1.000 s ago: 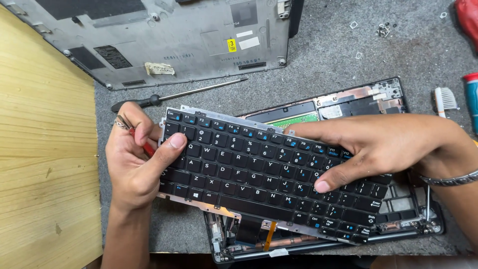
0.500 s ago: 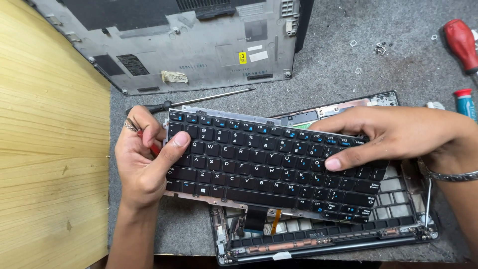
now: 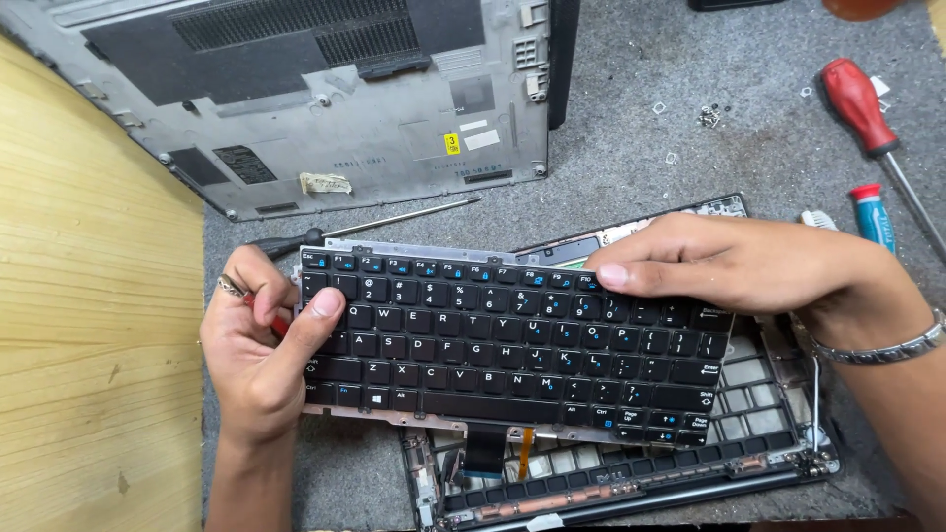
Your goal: Disassembling a laptop by prying off the keyboard and cleaning the internal components with a toothbrush.
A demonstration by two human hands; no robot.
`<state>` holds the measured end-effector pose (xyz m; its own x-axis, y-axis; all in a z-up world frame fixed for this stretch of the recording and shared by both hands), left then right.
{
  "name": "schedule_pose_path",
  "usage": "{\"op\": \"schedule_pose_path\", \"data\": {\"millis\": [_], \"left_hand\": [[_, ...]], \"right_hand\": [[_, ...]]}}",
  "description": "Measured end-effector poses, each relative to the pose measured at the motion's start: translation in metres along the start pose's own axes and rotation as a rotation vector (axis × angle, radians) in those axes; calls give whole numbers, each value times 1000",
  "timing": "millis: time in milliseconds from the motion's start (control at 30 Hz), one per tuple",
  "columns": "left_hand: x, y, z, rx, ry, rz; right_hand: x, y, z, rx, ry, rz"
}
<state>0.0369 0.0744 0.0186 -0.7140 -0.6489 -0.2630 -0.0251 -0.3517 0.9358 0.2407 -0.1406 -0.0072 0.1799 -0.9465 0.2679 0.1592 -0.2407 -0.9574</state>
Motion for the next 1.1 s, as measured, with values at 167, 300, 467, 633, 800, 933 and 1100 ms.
{"op": "schedule_pose_path", "data": {"millis": [167,300,467,633,800,933,1100], "left_hand": [[1,-3,0,-14,30,-16],[1,1,4,1,83,-65],[5,4,10,-15,167,-157],[8,6,16,-26,243,-198],[6,13,19,-1,294,-229],[6,10,23,31,337,-213],[6,12,24,47,352,-221]], "right_hand": [[3,-3,11,68,97,12],[22,24,33,-105,456,-544],[20,19,38,-336,508,-216],[22,21,43,-479,507,-11],[24,-4,42,-391,569,166],[23,-4,38,-513,536,207],[23,-2,39,-441,611,139]]}}
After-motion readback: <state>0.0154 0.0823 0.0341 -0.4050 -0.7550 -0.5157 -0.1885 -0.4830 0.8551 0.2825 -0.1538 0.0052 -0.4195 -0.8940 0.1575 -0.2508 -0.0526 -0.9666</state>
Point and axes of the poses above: each hand's wrist, its own x-axis away from the middle knuckle, its own z-axis out of the back of the hand, y = z × x, the point moved 8 cm from there along -x, towards the middle knuckle, and after that the axes turned 2 degrees about x, right-handed, at the moved point
